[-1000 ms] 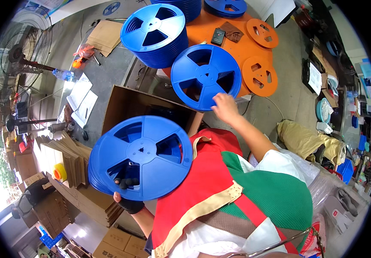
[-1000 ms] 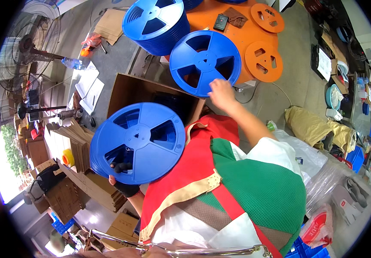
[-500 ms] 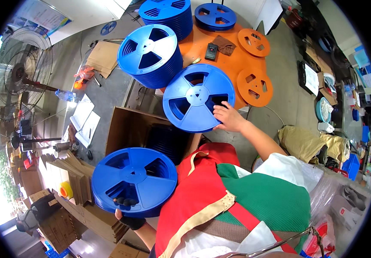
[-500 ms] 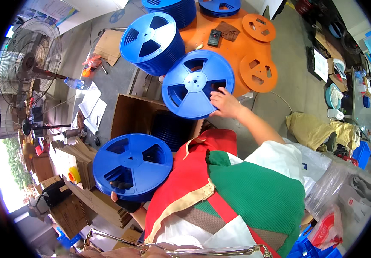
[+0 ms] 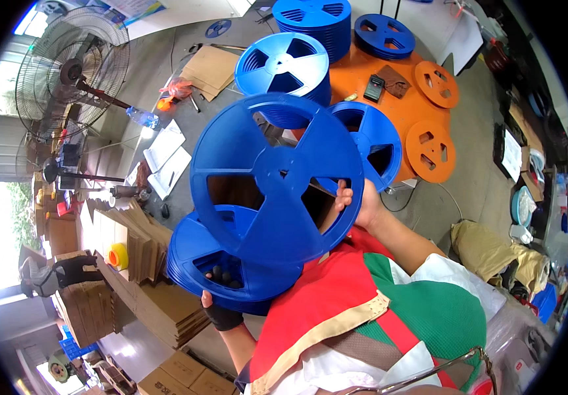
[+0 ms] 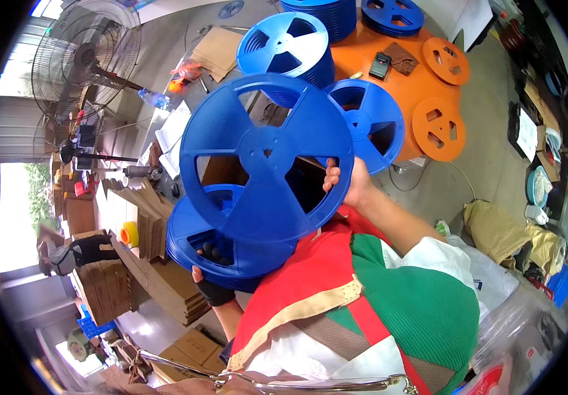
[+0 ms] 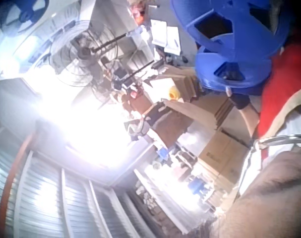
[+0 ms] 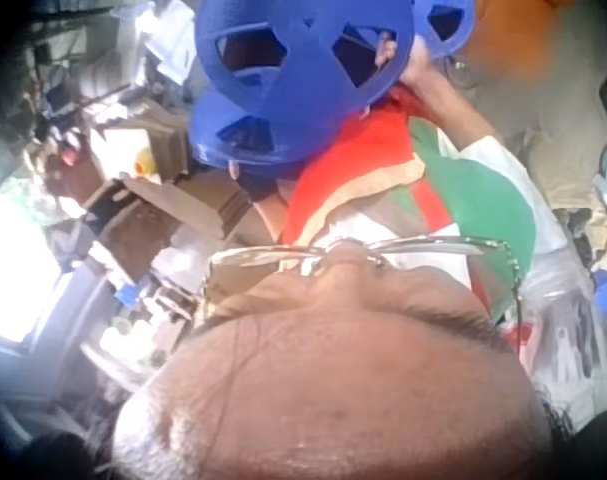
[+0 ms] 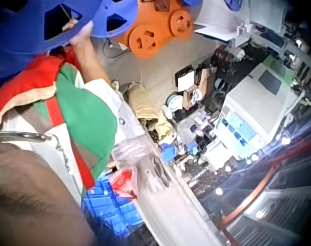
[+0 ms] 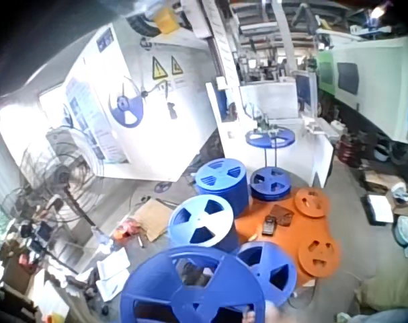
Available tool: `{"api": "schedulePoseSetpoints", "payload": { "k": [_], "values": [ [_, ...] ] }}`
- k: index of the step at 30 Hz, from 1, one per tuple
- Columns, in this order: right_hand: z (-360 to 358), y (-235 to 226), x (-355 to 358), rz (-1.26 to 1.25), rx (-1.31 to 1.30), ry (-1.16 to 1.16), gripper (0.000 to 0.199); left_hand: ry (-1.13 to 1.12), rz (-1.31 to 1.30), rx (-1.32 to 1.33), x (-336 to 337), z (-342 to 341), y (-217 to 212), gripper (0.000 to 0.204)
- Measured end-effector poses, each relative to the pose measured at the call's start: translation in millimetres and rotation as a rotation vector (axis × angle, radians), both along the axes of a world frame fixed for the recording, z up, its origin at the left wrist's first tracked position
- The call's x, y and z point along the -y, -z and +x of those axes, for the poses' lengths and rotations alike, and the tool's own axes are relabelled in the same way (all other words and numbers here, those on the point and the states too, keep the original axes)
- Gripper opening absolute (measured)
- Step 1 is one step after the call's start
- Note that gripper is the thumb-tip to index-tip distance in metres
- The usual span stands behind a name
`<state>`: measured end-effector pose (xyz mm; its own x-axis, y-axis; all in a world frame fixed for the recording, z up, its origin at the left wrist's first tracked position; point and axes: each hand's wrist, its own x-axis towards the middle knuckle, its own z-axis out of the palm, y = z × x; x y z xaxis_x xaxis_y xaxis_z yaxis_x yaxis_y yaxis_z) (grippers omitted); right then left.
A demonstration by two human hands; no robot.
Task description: The person picks up blue plastic reels from a table and places them one by one into a cardboard box.
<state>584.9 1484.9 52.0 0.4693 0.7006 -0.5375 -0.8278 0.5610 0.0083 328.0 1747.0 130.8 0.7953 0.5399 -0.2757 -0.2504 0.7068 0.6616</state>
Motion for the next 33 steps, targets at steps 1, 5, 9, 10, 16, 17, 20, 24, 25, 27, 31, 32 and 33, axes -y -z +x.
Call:
{"api": "schedulePoseSetpoints", "payload": {
  "k": [1, 5, 9, 10, 16, 17, 20, 24, 25, 27, 31, 32, 33],
  "values": [
    [-5, 1, -5, 0.033, -0.022, -0.055, 0.039, 0.000, -0.006, 0.017, 3, 1, -1, 0.047],
    [-14, 5, -28, 0.020, -0.008, -0.266, 0.040, -0.001, -0.003, -0.011, 5, 1, -4, 0.057],
    [-16, 16, -56, -0.146, 0.066, -0.487, 0.057, 0.009, -0.042, 0.002, 2, -4, 5, 0.057],
    [-14, 17, -63, -0.209, 0.080, -0.521, 0.061, 0.017, -0.050, 0.006, 1, -7, 8, 0.056],
    [-21, 60, -96, -0.703, 0.628, -0.499, 0.052, -0.049, -0.094, -0.030, 7, -19, 11, 0.052],
    [-28, 79, -103, -0.933, 0.989, -0.411, 0.048, -0.060, -0.100, -0.053, 9, -20, 13, 0.052],
    [-39, 39, -111, -0.977, 1.647, -0.342, 0.031, -0.071, -0.113, -0.171, 14, -25, 22, 0.053],
    [-79, -21, -131, -0.284, 1.512, -0.927, 0.039, -0.144, -0.164, -0.384, 26, -10, 26, 0.052],
    [-89, -28, -137, -0.198, 1.499, -1.065, 0.052, -0.107, -0.201, -0.416, 25, -6, 30, 0.050],
    [-109, -28, -149, -0.182, 1.494, -1.194, 0.063, -0.058, -0.205, -0.537, 23, -14, 47, 0.053],
    [-115, -8, -162, -0.203, 1.377, -1.345, 0.062, 0.028, -0.204, -0.585, 18, -8, 59, 0.061],
    [-113, -7, -164, -0.231, 1.329, -1.328, 0.061, 0.048, -0.184, -0.575, 16, -4, 61, 0.062],
    [-110, -6, -162, -0.260, 1.281, -1.311, 0.060, 0.080, -0.179, -0.556, 13, 1, 62, 0.061]
  ]
}}
